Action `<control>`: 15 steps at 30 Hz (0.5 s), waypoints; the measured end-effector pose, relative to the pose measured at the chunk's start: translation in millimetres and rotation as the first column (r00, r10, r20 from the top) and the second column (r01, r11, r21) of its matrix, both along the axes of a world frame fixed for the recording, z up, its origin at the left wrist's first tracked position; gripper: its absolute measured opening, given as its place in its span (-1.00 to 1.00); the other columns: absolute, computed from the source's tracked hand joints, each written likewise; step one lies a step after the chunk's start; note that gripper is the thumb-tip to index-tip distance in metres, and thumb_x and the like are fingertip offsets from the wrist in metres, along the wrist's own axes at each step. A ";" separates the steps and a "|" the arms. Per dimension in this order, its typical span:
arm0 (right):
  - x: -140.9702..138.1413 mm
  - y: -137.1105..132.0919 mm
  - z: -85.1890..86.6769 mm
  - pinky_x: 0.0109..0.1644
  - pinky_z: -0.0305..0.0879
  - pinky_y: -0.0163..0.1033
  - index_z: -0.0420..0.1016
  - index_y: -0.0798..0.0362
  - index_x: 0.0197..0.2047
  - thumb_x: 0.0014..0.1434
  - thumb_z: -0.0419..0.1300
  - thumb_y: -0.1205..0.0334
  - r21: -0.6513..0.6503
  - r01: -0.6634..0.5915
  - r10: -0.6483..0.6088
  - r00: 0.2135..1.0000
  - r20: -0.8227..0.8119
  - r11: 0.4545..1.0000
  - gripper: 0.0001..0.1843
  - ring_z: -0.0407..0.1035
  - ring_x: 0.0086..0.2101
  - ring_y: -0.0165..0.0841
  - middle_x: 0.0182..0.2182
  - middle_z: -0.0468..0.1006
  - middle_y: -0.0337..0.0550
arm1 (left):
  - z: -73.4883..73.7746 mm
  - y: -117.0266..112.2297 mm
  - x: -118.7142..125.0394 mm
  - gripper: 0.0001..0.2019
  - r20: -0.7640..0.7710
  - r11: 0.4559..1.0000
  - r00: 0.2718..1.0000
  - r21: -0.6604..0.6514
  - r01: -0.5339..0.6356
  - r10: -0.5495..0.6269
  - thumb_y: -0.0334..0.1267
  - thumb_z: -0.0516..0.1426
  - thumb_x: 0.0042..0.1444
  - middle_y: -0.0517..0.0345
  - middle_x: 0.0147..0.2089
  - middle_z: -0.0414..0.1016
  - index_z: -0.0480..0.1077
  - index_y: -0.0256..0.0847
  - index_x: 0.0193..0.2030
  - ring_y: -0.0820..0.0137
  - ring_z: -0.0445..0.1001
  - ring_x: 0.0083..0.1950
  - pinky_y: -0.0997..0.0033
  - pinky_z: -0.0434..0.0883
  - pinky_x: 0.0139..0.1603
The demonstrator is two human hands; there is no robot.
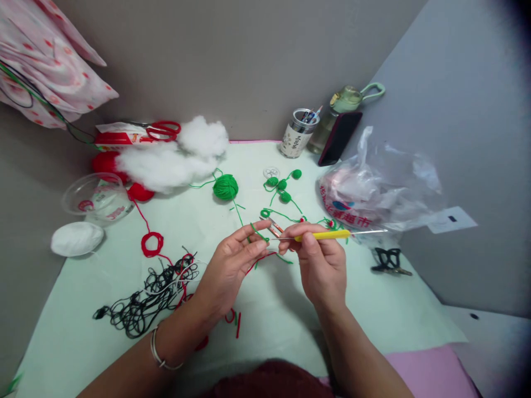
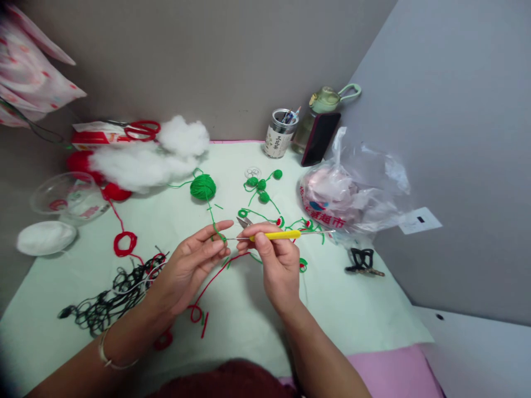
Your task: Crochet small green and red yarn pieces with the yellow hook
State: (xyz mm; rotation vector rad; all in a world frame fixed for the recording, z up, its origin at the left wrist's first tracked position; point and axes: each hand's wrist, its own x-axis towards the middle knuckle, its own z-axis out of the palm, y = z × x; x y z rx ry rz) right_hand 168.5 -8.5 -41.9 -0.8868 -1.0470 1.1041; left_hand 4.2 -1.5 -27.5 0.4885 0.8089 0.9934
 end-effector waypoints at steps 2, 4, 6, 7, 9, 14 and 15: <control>0.1 -0.5 0.2 -0.21 0.54 -0.23 0.71 -0.06 -0.15 0.42 0.26 0.10 0.002 -0.002 0.002 1.000 0.008 1.000 -0.81 0.54 -0.33 -0.40 -0.25 0.62 -0.19 | -0.5 -0.1 0.5 -0.65 -0.018 1.000 1.000 0.012 0.006 -0.006 -0.24 0.43 0.07 0.22 -0.31 0.51 0.67 -0.10 0.03 0.42 0.50 -0.21 0.32 0.38 0.11; 0.7 -1.2 0.3 -0.19 0.53 -0.21 0.70 -0.07 -0.14 0.42 0.25 0.10 0.003 -0.004 0.004 1.000 0.022 1.000 -0.81 0.54 -0.32 -0.39 -0.24 0.62 -0.19 | -1.2 -0.1 0.8 -0.65 -0.043 1.000 0.999 0.028 0.010 -0.009 -0.23 0.43 0.07 0.22 -0.31 0.50 0.68 -0.09 0.04 0.41 0.50 -0.20 0.32 0.37 0.08; 1.5 -1.7 0.4 -0.19 0.52 -0.20 0.70 -0.07 -0.14 0.43 0.24 0.11 0.007 -0.007 0.007 0.999 0.034 1.000 -0.80 0.54 -0.31 -0.37 -0.24 0.62 -0.18 | -2.2 0.1 0.7 -0.66 -0.070 0.998 0.998 0.055 0.005 -0.001 -0.23 0.42 0.09 0.23 -0.31 0.47 0.68 -0.07 0.03 0.43 0.47 -0.21 0.36 0.34 0.04; 1.9 -1.9 0.4 -0.19 0.52 -0.20 0.70 -0.06 -0.14 0.43 0.24 0.11 0.011 -0.009 0.009 0.999 0.039 1.000 -0.80 0.54 -0.31 -0.37 -0.24 0.62 -0.18 | -2.6 0.1 0.5 -0.67 -0.083 0.997 0.997 0.071 0.000 0.006 -0.23 0.41 0.09 0.24 -0.32 0.46 0.69 -0.06 0.03 0.44 0.45 -0.22 0.38 0.33 0.01; 2.6 -2.1 0.1 -0.20 0.52 -0.20 0.69 -0.06 -0.15 0.44 0.23 0.13 0.022 -0.016 0.015 0.999 0.049 1.000 -0.80 0.54 -0.31 -0.37 -0.25 0.62 -0.18 | -3.6 0.0 -0.2 -0.69 -0.111 0.995 0.994 0.099 -0.011 0.023 -0.24 0.41 0.11 0.26 -0.32 0.44 0.69 -0.05 0.02 0.47 0.41 -0.24 0.42 0.32 -0.02; 1.8 -1.1 0.2 -0.21 0.53 -0.23 0.69 -0.03 -0.16 0.43 0.24 0.14 0.012 -0.025 0.024 0.999 0.033 1.000 -0.80 0.55 -0.32 -0.38 -0.26 0.62 -0.18 | -3.9 -0.6 -1.5 -0.69 -0.175 0.989 0.984 0.146 -0.013 0.039 -0.24 0.41 0.12 0.26 -0.31 0.46 0.68 -0.05 0.03 0.48 0.40 -0.25 0.43 0.32 -0.06; 1.3 -0.5 0.7 -0.22 0.54 -0.23 0.69 -0.03 -0.17 0.42 0.25 0.13 -0.001 -0.027 0.027 1.000 0.012 1.000 -0.80 0.55 -0.33 -0.38 -0.27 0.62 -0.19 | -3.3 -0.6 -1.3 -0.68 -0.176 0.989 0.984 0.147 -0.009 0.035 -0.24 0.41 0.12 0.25 -0.30 0.48 0.68 -0.05 0.03 0.46 0.42 -0.24 0.42 0.33 -0.05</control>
